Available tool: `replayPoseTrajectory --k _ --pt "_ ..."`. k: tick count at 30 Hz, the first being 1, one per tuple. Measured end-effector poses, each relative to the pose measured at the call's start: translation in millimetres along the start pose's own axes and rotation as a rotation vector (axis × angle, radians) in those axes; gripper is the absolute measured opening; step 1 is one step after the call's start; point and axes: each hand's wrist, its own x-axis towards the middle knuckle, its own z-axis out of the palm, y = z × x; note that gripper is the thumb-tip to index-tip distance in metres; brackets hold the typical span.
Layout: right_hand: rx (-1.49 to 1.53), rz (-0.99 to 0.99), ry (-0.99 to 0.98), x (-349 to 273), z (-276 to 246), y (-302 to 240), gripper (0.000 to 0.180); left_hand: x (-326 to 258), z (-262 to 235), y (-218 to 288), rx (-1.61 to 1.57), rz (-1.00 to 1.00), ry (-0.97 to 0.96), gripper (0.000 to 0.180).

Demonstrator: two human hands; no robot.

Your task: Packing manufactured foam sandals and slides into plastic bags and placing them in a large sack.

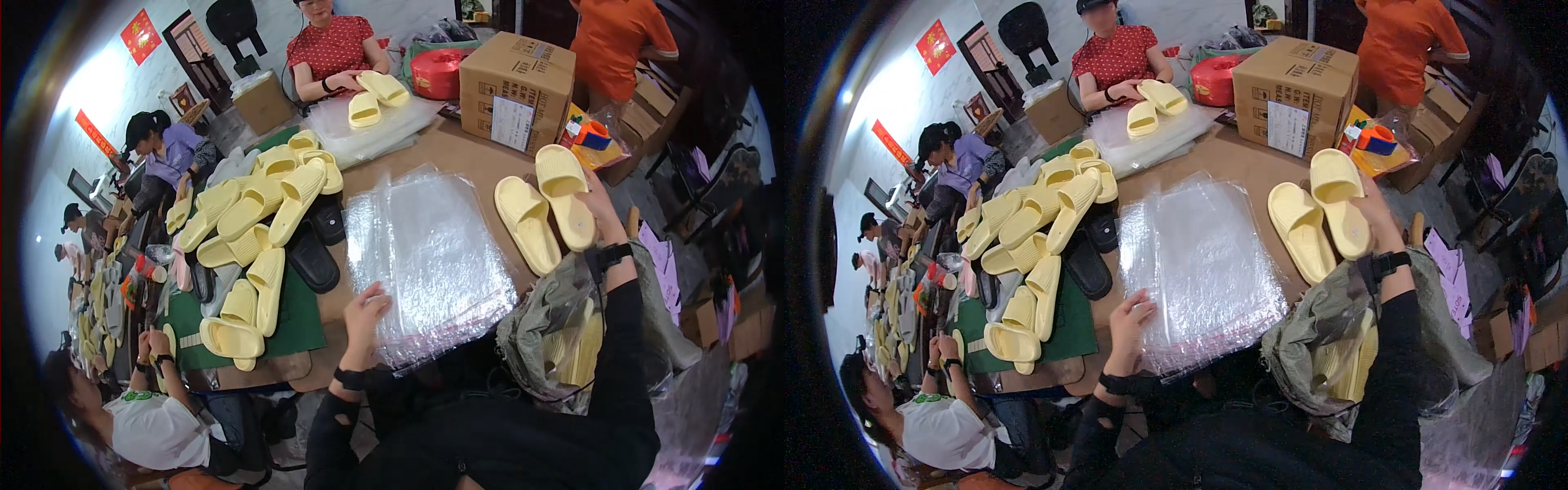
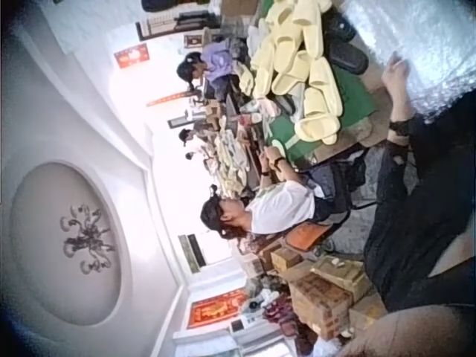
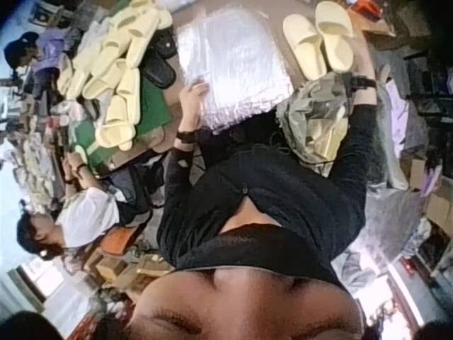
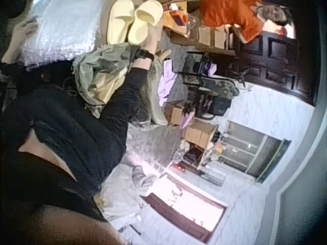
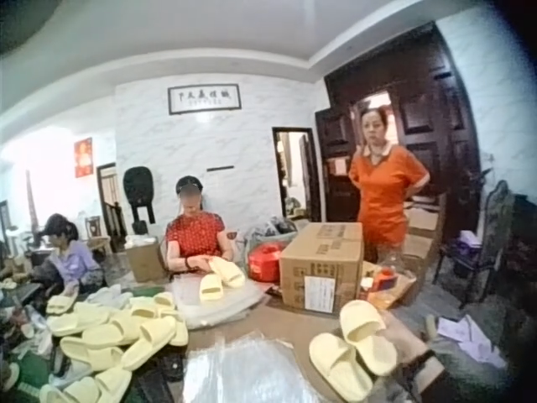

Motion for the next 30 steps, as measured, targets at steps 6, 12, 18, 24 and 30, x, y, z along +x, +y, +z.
replayPoseTrajectory --k 6,12,18,24,30 --pt "-0.284 -0.186 0.009 44 -23 76 0.068 -2 -33 -1 0.023 -0.042 0.285 0.035" --pt "-0.498 -0.283 -0.079 48 -24 76 0.064 15 -41 -43 0.48 0.154 0.183 0.051" --pt "-0.148 0.166 -0.163 12 2 48 0.065 8 -15 -25 1.278 0.101 0.39 0.089" --pt "-1.036 -0.109 0.088 -3 29 33 0.049 25 -5 -22 1.0 0.035 0.249 0.104" --pt "-0.567 0.131 -0.43 2 61 40 0.014 65 -18 -35 0.31 0.042 0.237 0.092"
